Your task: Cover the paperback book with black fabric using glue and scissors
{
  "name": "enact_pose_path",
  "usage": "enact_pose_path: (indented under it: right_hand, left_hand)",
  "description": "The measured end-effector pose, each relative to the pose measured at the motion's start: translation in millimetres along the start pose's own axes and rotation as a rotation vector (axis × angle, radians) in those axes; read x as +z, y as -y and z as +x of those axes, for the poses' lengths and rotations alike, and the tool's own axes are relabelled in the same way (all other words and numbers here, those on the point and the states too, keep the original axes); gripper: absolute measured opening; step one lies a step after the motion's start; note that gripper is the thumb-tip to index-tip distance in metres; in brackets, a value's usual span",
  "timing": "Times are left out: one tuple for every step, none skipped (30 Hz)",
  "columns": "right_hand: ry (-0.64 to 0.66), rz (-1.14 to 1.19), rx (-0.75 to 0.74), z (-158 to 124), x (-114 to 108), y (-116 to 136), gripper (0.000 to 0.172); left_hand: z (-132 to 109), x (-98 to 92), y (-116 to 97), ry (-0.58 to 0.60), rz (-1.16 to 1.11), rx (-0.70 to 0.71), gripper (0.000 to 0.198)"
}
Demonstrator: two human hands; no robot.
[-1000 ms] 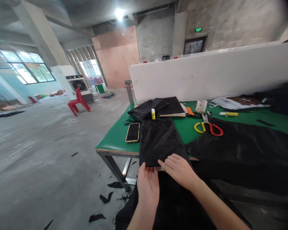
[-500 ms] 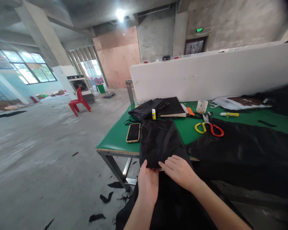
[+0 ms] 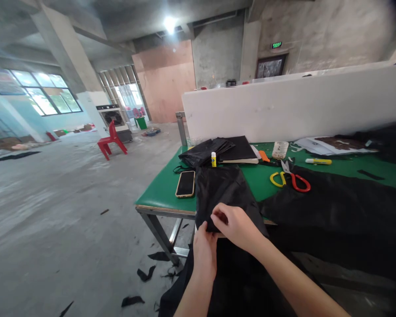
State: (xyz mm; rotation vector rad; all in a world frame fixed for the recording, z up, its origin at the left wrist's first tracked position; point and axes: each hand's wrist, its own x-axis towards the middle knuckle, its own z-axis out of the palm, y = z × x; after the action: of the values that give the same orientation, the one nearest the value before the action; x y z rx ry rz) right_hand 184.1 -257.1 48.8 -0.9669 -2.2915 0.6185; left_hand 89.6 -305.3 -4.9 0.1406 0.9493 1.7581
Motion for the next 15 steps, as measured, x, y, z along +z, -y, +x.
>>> enact_pose_path:
  right_hand:
    - [0.005,-0.001,0.025,4.1,-1.3,1.4,0.019]
    - [0.015,0.002,0.040,8.6,-3.2,2.6,0.023]
    - [0.040,0.021,0.053,13.6,-5.6,3.4,0.028]
    - [0.088,0.054,0.069,18.8,-8.2,3.8,0.034]
    - [0.150,0.097,0.091,24.3,-10.9,3.9,0.040]
    - [0.221,0.143,0.124,29.6,-13.7,3.7,0.046]
    - [0.290,0.186,0.168,34.5,-16.5,3.0,0.051]
    - [0.349,0.218,0.214,38.8,-19.1,2.1,0.054]
    - [0.392,0.240,0.253,42.2,-21.4,0.9,0.055]
    - [0.424,0.254,0.282,44.7,-23.4,-0.6,0.054]
    - [0.449,0.261,0.301,46.1,-24.9,-2.2,0.051]
    - [0.465,0.263,0.310,46.5,-25.9,-4.1,0.046]
    - [0.470,0.263,0.314,46.2,-26.3,-5.9,0.042]
    - [0.466,0.264,0.321,45.3,-26.1,-7.9,0.037]
    - [0.457,0.270,0.334,44.1,-25.4,-9.7,0.033]
  left_hand:
    - [0.3,0.5,-0.9,-0.022,0.087,0.042,0.016]
    - [0.5,1.1,-2.6,-0.048,0.172,0.080,0.015]
    - [0.5,1.9,-5.0,-0.059,0.257,0.118,0.014]
    - [0.4,3.0,-8.1,-0.051,0.341,0.162,0.013]
    - [0.2,4.3,-11.7,-0.023,0.415,0.209,0.011]
    - [-0.2,5.8,-15.4,0.023,0.480,0.253,0.008]
    - [-0.6,7.4,-19.0,0.077,0.538,0.299,0.007]
    - [-1.2,8.9,-22.2,0.133,0.596,0.348,0.009]
    - [-1.7,10.4,-25.0,0.181,0.632,0.387,0.011]
    - [-2.4,11.7,-27.1,0.216,0.636,0.408,0.013]
    - [-3.2,12.9,-28.6,0.246,0.624,0.420,0.015]
    - [-4.1,14.0,-29.5,0.269,0.603,0.424,0.017]
    - [-5.1,15.0,-29.8,0.286,0.582,0.424,0.019]
    - [-6.2,16.1,-29.6,0.294,0.574,0.426,0.021]
    - [-7.4,17.3,-29.0,0.295,0.582,0.433,0.022]
